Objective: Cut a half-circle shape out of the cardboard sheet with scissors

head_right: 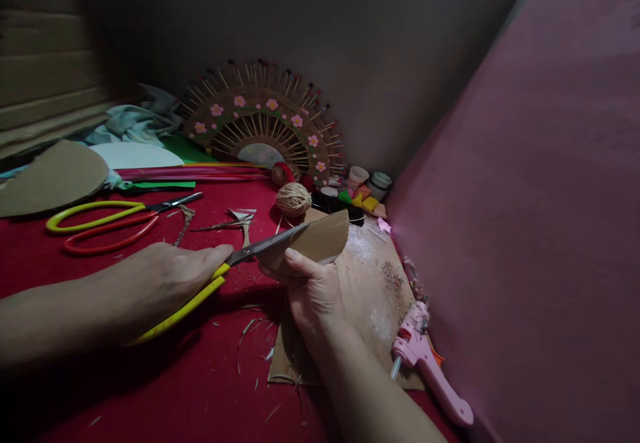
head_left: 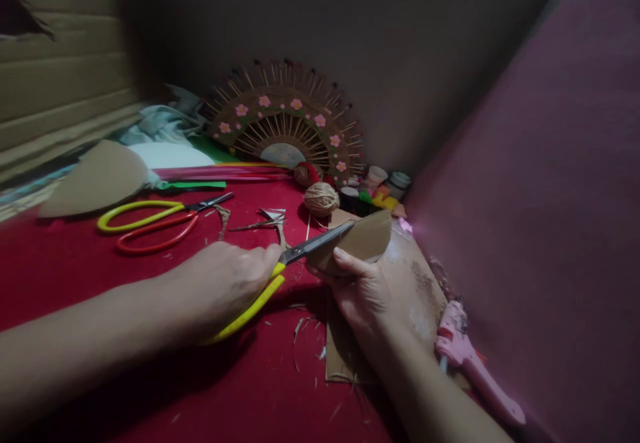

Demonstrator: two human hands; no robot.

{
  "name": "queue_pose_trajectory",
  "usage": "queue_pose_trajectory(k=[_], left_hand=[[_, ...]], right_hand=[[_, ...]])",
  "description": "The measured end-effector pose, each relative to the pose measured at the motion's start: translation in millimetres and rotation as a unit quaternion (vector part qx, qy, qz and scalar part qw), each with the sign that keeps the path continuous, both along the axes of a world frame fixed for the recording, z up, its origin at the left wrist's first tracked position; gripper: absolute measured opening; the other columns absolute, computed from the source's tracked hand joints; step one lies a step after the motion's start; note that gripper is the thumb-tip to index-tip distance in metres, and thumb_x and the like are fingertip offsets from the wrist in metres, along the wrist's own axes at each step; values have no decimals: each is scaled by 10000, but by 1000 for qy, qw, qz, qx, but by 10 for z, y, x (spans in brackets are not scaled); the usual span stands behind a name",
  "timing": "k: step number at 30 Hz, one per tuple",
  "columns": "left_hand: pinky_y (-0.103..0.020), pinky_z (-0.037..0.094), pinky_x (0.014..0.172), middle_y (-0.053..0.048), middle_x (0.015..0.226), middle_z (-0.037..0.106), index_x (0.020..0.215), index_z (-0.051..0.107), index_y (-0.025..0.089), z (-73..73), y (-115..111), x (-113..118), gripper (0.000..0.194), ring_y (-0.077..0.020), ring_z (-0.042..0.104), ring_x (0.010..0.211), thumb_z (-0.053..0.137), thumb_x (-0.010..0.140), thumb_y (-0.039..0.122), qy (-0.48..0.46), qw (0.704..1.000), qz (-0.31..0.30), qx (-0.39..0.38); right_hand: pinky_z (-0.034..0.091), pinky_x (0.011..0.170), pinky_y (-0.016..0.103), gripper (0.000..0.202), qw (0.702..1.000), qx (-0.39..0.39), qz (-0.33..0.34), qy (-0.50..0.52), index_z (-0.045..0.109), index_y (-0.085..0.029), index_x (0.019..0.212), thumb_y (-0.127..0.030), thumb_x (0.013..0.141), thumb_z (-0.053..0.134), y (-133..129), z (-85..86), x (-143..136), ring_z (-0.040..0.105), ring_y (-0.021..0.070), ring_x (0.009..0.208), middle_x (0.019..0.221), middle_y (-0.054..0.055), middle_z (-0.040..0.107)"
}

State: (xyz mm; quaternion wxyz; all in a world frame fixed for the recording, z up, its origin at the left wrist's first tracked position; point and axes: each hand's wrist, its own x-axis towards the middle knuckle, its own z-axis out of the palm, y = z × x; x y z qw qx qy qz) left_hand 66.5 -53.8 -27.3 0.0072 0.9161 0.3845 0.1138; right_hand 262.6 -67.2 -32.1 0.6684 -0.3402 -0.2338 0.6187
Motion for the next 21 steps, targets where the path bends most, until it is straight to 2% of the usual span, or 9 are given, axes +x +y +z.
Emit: queue_pose_trajectory(k=[5,9,12,16,18,21], left_hand=[[-331,187,426,-104,613,605,938,565,147,64,-13,24,369,-227,509,426,221,877,265,23,1000,15,12],[-330,276,447,-112,686,644,992,552,148,48,-20,27,294,-253,576,516,345,818,264,5,999,9,-30],[-337,314,459,-114,756,666,1034,526,163,7,-13,18,315,-264,611,561,409,766,280,9,999,10,-46],[-319,343,478,-90,756,667,1039,524,181,-8,-8,13,308,-220,619,579,330,817,269,13,999,19,-42],[-331,352,485,-107,761,668,1020,532,167,-1,-9,13,316,-242,627,597,288,848,271,4,999,19,-44],[-351,350,477,-124,738,663,1004,546,155,3,-8,13,304,-278,618,576,324,845,289,-11,998,25,-55]], right_hand=[[615,689,447,374,1000,-6,-6,13,690,-164,908,-14,565,707,-10,23,-6,703,204,661,741,15,759],[618,668,434,407,1000,-4,-8,12,690,-158,947,-9,567,698,-9,32,0,699,197,634,718,15,756],[613,694,447,428,1000,0,-2,7,688,-165,973,-16,571,698,-6,24,4,701,198,635,706,9,752],[597,753,481,537,1000,19,-10,-1,665,-200,1055,-16,553,707,-7,25,-20,696,195,634,748,-10,753],[590,766,492,577,1000,20,-7,-4,652,-208,1085,-17,544,712,-13,34,-43,695,201,637,754,-11,753],[585,777,500,568,1000,21,4,-9,644,-193,1094,-33,554,717,-26,39,-66,703,224,674,758,5,754]])
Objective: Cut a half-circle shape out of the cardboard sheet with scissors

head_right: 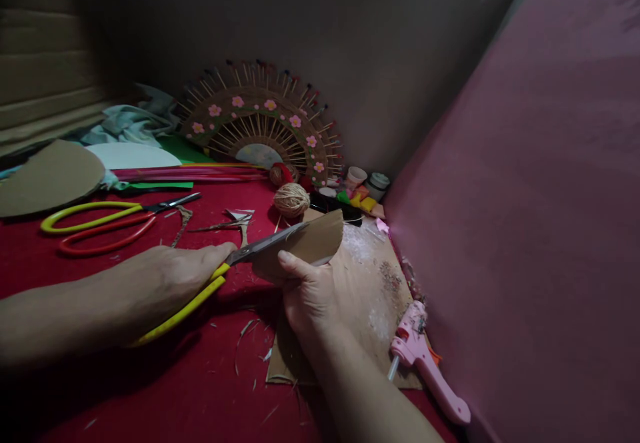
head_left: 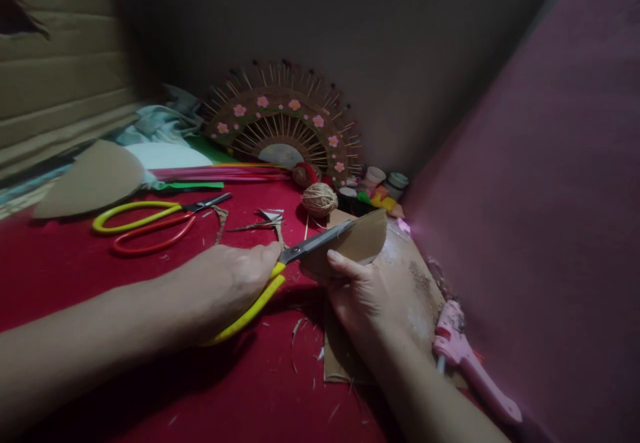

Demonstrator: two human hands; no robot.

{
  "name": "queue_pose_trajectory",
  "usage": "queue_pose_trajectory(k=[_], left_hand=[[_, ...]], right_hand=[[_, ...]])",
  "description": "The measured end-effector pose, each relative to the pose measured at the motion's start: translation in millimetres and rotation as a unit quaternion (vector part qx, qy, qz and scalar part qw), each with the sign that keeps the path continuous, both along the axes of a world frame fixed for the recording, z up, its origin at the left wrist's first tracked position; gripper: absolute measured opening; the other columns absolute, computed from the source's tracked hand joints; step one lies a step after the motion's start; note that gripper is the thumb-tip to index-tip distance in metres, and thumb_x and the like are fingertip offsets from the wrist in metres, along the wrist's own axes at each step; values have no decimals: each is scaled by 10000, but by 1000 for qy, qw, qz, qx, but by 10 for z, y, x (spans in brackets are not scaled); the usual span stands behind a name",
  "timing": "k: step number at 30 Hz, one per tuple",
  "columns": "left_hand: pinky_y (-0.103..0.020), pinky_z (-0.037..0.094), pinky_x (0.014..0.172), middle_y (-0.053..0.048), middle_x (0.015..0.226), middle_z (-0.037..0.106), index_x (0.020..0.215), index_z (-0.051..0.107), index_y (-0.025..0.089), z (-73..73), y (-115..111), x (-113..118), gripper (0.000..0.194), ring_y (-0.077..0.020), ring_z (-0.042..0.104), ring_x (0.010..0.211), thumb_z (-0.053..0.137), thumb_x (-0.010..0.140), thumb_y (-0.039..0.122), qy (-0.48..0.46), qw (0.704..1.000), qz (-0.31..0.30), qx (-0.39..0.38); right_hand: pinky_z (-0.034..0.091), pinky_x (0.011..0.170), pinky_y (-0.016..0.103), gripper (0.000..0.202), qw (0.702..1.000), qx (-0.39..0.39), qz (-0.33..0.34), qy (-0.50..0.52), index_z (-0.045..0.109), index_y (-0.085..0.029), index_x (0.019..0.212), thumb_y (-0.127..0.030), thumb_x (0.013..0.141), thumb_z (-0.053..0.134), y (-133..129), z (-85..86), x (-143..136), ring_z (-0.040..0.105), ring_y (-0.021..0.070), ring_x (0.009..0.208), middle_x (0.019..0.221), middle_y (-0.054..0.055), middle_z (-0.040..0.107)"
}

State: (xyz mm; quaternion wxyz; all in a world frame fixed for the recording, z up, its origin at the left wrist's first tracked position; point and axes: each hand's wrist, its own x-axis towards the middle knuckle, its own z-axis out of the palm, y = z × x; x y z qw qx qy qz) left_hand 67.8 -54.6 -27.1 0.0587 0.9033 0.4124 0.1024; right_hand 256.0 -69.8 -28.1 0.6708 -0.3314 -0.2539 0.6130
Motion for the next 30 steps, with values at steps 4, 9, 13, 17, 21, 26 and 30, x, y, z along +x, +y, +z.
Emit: queue_pose_trajectory(k=[4,9,13,17,21,26,30], left_hand=[[-362,371,499,-143,779,673,1041,555,149,-19,9,-2,316,-300,634,628,351,834,273,-16,1000,-6,-2],[-372,335,460,-174,772,669,1099,532,108,-26,10,0,380,-314,629,606,274,854,240,14,1000,-19,21],[-349,262,421,-147,675,636,1052,549,103,3,-6,12,358,-289,586,514,308,809,209,43,998,-22,50],[-327,207,418,-92,574,587,958,571,126,29,-16,11,305,-246,530,442,323,791,188,66,995,-21,77],[-317,258,434,-79,615,612,940,553,150,27,-16,-6,255,-233,554,475,349,800,213,42,998,-25,48],[-316,311,445,-101,755,650,1049,529,156,-5,-11,-7,324,-234,579,530,413,773,279,-15,999,-38,7],[-314,241,425,-83,643,613,961,551,163,-16,-23,15,265,-231,539,475,390,773,257,-15,999,-33,30]], right_hand=[[585,784,494,555,1000,8,9,2,636,-182,1104,-43,573,715,-9,-25,4,706,220,667,778,12,756],[579,810,480,590,1000,14,0,9,621,-192,1135,-30,575,709,-10,-48,-7,712,220,713,814,8,759],[577,818,476,604,1000,24,-7,15,615,-204,1147,-18,579,701,-17,-48,-25,708,210,717,842,6,760],[580,811,478,605,1000,23,0,18,617,-205,1147,-17,578,704,-12,-46,-20,705,203,685,853,7,762],[575,819,472,629,999,36,-8,18,611,-219,1156,-12,569,700,-5,-50,-24,708,200,696,864,-3,760],[590,779,440,618,1000,19,0,3,613,-189,1153,-30,565,715,-18,-70,-53,702,198,684,763,0,750],[603,742,423,607,1000,16,7,3,612,-187,1149,-30,571,716,-27,-86,-63,701,194,668,736,-4,744]])
